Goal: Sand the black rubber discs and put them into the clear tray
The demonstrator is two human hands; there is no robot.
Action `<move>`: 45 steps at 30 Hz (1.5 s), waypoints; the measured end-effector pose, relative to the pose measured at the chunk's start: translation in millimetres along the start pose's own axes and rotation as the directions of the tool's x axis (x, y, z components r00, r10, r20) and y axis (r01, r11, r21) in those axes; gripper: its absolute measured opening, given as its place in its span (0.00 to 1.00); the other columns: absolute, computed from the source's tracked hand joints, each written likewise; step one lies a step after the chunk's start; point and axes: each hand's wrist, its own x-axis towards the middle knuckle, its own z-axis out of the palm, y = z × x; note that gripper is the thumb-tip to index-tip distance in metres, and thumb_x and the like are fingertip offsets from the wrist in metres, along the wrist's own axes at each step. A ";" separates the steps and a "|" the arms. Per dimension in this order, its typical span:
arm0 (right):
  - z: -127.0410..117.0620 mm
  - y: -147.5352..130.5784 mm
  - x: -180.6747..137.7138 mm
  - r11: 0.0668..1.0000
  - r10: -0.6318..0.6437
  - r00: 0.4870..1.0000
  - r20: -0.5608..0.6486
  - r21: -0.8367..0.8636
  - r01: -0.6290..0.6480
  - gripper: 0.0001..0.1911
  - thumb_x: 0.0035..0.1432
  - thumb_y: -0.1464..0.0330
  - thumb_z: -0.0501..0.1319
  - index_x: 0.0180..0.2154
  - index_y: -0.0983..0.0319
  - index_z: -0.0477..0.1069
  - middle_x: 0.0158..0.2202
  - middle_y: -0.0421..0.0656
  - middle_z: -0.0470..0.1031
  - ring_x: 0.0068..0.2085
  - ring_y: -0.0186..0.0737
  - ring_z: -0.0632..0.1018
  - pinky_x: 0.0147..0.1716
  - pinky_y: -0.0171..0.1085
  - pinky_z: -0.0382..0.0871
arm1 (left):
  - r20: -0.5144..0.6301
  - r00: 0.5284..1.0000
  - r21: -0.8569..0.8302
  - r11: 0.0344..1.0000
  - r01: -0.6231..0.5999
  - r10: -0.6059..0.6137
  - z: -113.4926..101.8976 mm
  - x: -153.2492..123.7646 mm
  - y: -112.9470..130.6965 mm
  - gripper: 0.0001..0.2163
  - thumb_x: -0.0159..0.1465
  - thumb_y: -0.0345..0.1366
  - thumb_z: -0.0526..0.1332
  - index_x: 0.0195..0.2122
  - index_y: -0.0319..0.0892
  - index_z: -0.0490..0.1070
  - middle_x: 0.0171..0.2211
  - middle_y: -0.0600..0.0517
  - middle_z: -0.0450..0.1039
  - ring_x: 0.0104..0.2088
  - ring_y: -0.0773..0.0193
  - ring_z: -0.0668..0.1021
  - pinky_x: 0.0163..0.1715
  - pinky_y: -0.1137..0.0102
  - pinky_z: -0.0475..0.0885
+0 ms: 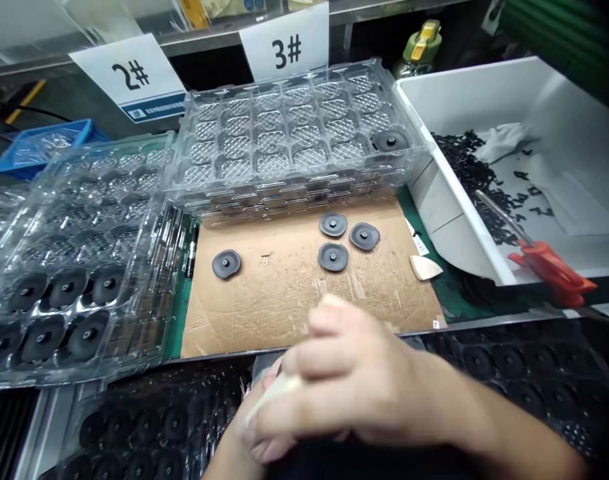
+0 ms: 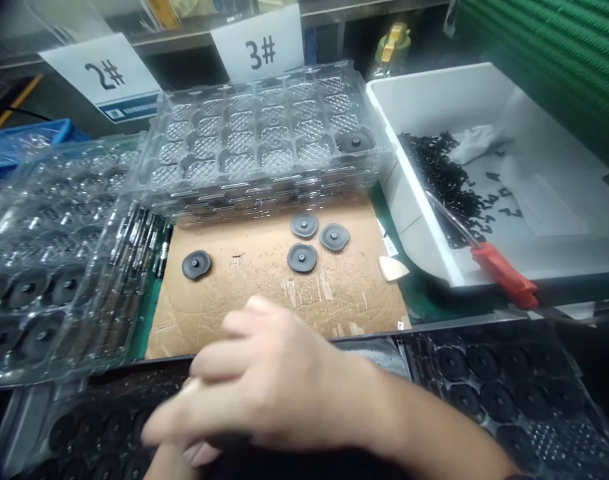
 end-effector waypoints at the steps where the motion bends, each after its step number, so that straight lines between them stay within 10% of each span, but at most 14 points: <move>1: 1.6 6.0 0.0 0.996 0.058 0.998 -0.020 0.065 -0.057 0.12 0.62 0.69 0.53 0.45 0.55 0.71 0.32 0.37 0.73 0.31 0.31 0.67 0.34 0.36 0.59 | 0.049 0.999 0.005 1.000 0.022 -0.022 -0.9 0.4 0.8 0.09 0.56 0.40 0.62 0.34 0.41 0.76 0.30 0.53 0.77 0.35 0.60 0.79 0.29 0.73 0.74; 6: 27.0 50.9 -12.9 0.783 0.614 0.786 -0.074 0.187 -0.593 0.13 0.60 0.70 0.55 0.46 0.57 0.70 0.41 0.39 0.75 0.40 0.34 0.74 0.39 0.33 0.68 | 0.198 0.980 -0.138 0.989 0.059 -0.031 -2.3 -4.3 9.0 0.18 0.52 0.38 0.66 0.45 0.47 0.72 0.42 0.48 0.76 0.39 0.56 0.79 0.32 0.72 0.75; 12: 99.0 72.3 -51.9 0.711 0.681 0.704 -0.203 -0.046 -0.702 0.24 0.60 0.70 0.52 0.58 0.58 0.57 0.53 0.51 0.62 0.50 0.47 0.69 0.46 0.49 0.67 | 0.178 0.984 -0.198 0.980 0.011 0.025 -23.7 -15.0 12.5 0.19 0.53 0.40 0.66 0.47 0.55 0.69 0.45 0.48 0.74 0.44 0.53 0.77 0.36 0.68 0.74; 28: 119.1 57.8 -10.9 0.837 0.529 0.842 -0.105 -0.100 -0.538 0.13 0.58 0.72 0.54 0.45 0.60 0.69 0.34 0.42 0.75 0.35 0.37 0.74 0.36 0.37 0.69 | -0.006 0.964 -0.229 0.938 -0.260 0.265 -54.1 -33.7 31.2 0.23 0.51 0.45 0.64 0.50 0.51 0.67 0.50 0.47 0.71 0.49 0.52 0.74 0.45 0.64 0.70; 34: 83.4 16.4 30.9 0.819 0.529 0.779 -0.336 -0.041 -0.573 0.17 0.60 0.70 0.54 0.51 0.58 0.63 0.48 0.44 0.70 0.47 0.40 0.71 0.43 0.39 0.65 | -0.172 0.864 -0.098 0.865 -0.493 0.473 -37.8 -27.2 30.3 0.26 0.47 0.38 0.69 0.49 0.45 0.68 0.49 0.47 0.72 0.49 0.54 0.73 0.50 0.66 0.67; 39: 73.9 -33.6 52.1 0.956 0.282 0.939 -0.197 -0.027 -0.293 0.17 0.58 0.76 0.51 0.49 0.64 0.64 0.37 0.44 0.73 0.35 0.37 0.72 0.35 0.38 0.65 | -0.219 0.808 -0.049 0.820 -0.570 0.548 -20.4 -20.0 24.2 0.22 0.53 0.33 0.66 0.49 0.51 0.67 0.48 0.52 0.73 0.48 0.60 0.74 0.49 0.69 0.68; 45: 76.8 -31.9 54.3 0.958 0.252 0.917 -0.310 -0.055 -0.282 0.16 0.59 0.76 0.51 0.49 0.64 0.63 0.41 0.46 0.73 0.38 0.39 0.71 0.39 0.40 0.64 | -0.186 0.776 0.046 0.794 -0.606 0.603 -14.1 -25.2 21.8 0.30 0.42 0.43 0.70 0.48 0.47 0.69 0.45 0.49 0.75 0.50 0.53 0.72 0.51 0.66 0.66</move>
